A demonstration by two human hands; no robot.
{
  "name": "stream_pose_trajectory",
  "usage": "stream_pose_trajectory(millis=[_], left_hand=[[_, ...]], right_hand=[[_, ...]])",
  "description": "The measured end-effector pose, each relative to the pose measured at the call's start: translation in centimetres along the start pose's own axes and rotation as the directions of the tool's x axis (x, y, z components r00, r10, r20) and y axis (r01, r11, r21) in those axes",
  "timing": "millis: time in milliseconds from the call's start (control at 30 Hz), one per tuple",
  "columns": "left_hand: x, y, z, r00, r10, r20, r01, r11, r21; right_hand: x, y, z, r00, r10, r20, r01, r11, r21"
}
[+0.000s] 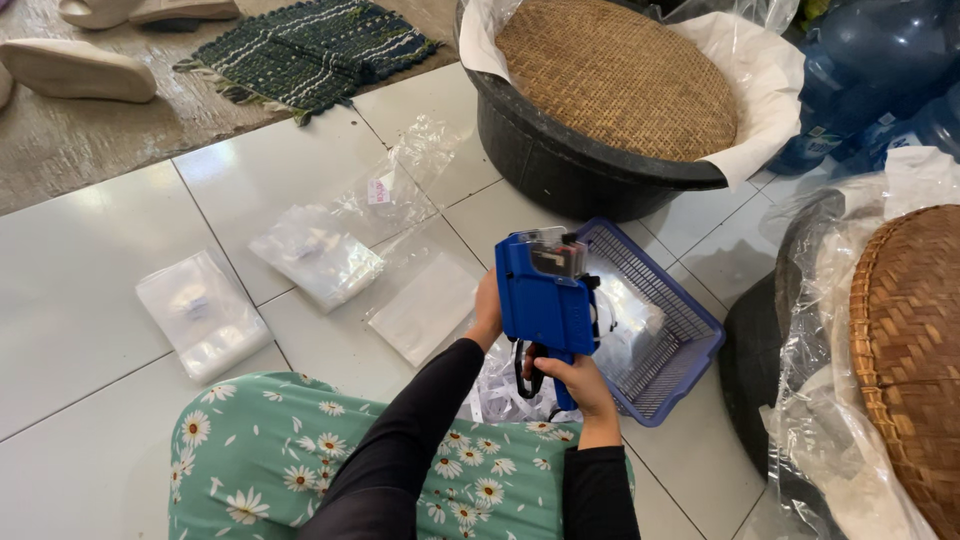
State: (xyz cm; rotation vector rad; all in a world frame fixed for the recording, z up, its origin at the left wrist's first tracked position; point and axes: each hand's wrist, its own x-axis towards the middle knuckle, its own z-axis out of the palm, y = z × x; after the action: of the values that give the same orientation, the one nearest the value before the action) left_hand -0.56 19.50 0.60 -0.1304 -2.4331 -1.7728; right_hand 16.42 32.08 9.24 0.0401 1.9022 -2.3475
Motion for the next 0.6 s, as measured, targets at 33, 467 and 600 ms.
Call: stream_pose_trajectory(millis=[33, 467, 600], left_hand=[[0.2, -0.3, -0.5, 1.000, -0.021, -0.021, 0.023, 0.997, 0.077], [0.2, -7.0, -18.5, 0.975, -0.222, -0.017, 0.161, 0.650, 0.743], [0.0, -8.1, -18.3, 0.976, -0.216, -0.025, 0.174, 0.708, 0.684]], right_hand=[[0.3, 0.4, -0.3, 1.000, 0.015, 0.021, -0.015, 1.000, -0.012], [5.1, 7.8, 2.2, 0.940, 0.303, -0.155, -0.328, 0.683, -0.653], [6.5, 9.1, 2.7, 0.981, 0.173, -0.092, -0.185, 0.666, -0.722]])
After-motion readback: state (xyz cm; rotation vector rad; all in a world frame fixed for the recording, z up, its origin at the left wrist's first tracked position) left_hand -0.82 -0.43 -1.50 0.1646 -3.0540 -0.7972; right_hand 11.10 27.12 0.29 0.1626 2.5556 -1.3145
